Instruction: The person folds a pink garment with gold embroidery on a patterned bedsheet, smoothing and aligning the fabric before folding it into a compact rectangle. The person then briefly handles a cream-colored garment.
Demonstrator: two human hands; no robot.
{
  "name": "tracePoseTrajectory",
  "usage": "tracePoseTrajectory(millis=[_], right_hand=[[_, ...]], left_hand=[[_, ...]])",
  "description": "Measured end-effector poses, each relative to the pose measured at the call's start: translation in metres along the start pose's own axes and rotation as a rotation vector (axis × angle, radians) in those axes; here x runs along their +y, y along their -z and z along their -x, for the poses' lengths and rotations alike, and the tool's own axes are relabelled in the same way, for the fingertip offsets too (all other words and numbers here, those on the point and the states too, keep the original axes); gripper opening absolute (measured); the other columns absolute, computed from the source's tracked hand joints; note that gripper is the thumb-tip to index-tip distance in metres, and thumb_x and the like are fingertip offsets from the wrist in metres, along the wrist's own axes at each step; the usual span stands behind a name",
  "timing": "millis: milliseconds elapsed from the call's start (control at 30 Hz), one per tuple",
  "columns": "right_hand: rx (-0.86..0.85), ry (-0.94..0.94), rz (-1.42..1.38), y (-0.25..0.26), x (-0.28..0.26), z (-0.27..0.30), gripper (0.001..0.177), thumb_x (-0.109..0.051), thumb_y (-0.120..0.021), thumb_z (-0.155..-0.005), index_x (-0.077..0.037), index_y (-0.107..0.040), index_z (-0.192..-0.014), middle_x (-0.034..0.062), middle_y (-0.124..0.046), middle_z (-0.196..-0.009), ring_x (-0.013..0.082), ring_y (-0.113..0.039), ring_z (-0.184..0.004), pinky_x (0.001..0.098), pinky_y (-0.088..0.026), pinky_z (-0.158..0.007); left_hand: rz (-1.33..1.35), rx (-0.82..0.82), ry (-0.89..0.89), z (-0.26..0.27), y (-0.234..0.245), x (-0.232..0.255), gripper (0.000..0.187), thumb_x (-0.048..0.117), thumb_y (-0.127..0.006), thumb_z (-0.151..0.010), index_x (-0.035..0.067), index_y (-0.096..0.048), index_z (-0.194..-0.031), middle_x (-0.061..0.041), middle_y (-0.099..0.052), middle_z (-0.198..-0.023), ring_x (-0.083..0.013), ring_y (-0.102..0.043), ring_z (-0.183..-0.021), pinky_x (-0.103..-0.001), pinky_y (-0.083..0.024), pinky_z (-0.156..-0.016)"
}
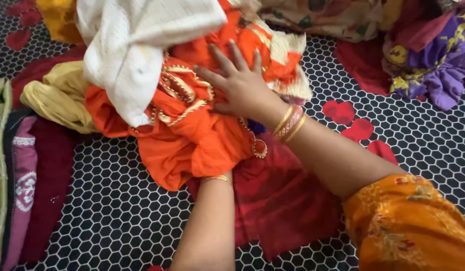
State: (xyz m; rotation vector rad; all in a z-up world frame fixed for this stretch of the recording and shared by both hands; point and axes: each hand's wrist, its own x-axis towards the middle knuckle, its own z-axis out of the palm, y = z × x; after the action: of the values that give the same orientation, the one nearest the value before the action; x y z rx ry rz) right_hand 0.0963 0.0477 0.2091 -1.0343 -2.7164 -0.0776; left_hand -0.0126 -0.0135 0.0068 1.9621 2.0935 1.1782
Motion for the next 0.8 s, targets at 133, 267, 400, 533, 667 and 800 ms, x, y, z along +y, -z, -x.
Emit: tracePoseTrajectory(millis=[133, 267, 400, 533, 667, 800], right_hand=[[0.18, -0.026, -0.137, -0.058, 0.032, -0.007, 0.07, -0.036, -0.078, -0.084, -0.029, -0.05, -0.148, 0.0165, -0.027, -0.163, 0.0453, -0.023, -0.15, 0.0707, -0.032, -0.107], [0.289, 0.008, -0.356, -0.103, 0.067, -0.064, 0.059, -0.031, -0.076, -0.086, -0.025, -0.055, -0.141, 0.0153, -0.036, -0.153, 0.0411, -0.031, -0.139, 0.0646, -0.037, -0.102], [0.337, 0.045, -0.478, -0.119, 0.081, -0.113, 0.049, -0.026, -0.074, -0.087, -0.022, -0.06, -0.134, 0.014, -0.044, -0.142, 0.037, -0.04, -0.129, 0.0584, -0.041, -0.097], [0.304, 0.078, -0.506, -0.115, 0.07, -0.096, 0.039, -0.022, -0.072, -0.088, -0.018, -0.064, -0.126, 0.0128, -0.053, -0.131, 0.0329, -0.049, -0.119, 0.0522, -0.046, -0.092], [0.167, 0.116, -0.498, -0.095, 0.074, -0.056, 0.03, -0.017, -0.071, -0.09, -0.015, -0.069, -0.119, 0.0115, -0.061, -0.121, 0.0287, -0.057, -0.108, 0.046, -0.05, -0.087], [0.178, -0.029, -0.578, -0.078, 0.148, -0.03, 0.022, -0.013, -0.069, -0.091, -0.011, -0.074, -0.112, 0.0103, -0.069, -0.11, 0.0246, -0.066, -0.098, 0.0399, -0.054, -0.083]], left_hand=[[0.004, -0.011, 0.004, 0.006, -0.004, -0.001, 0.062, 0.045, -0.059, -0.093, 0.015, -0.05, -0.147, -0.011, -0.049, -0.153, -0.0328, -0.04, -0.143, -0.052, -0.026, -0.121], [-0.021, -0.025, 0.023, -0.009, -0.002, -0.005, 0.063, 0.045, -0.059, -0.094, 0.015, -0.049, -0.148, -0.012, -0.047, -0.154, -0.0328, -0.038, -0.145, -0.051, -0.025, -0.122], [-0.019, 0.017, 0.031, -0.036, 0.0, -0.008, 0.063, 0.045, -0.058, -0.094, 0.015, -0.048, -0.149, -0.012, -0.046, -0.156, -0.0328, -0.036, -0.146, -0.049, -0.024, -0.122], [-0.019, 0.036, 0.051, -0.035, -0.002, -0.01, 0.064, 0.045, -0.057, -0.095, 0.015, -0.048, -0.15, -0.012, -0.045, -0.158, -0.0328, -0.034, -0.148, -0.047, -0.024, -0.123], [0.007, 0.052, 0.054, -0.024, -0.01, -0.01, 0.065, 0.045, -0.057, -0.095, 0.014, -0.047, -0.151, -0.013, -0.043, -0.159, -0.0328, -0.032, -0.15, -0.045, -0.023, -0.124], [0.041, 0.033, 0.062, -0.012, -0.016, -0.006, 0.065, 0.045, -0.056, -0.096, 0.014, -0.046, -0.153, -0.013, -0.042, -0.161, -0.0328, -0.03, -0.151, -0.044, -0.022, -0.125]])
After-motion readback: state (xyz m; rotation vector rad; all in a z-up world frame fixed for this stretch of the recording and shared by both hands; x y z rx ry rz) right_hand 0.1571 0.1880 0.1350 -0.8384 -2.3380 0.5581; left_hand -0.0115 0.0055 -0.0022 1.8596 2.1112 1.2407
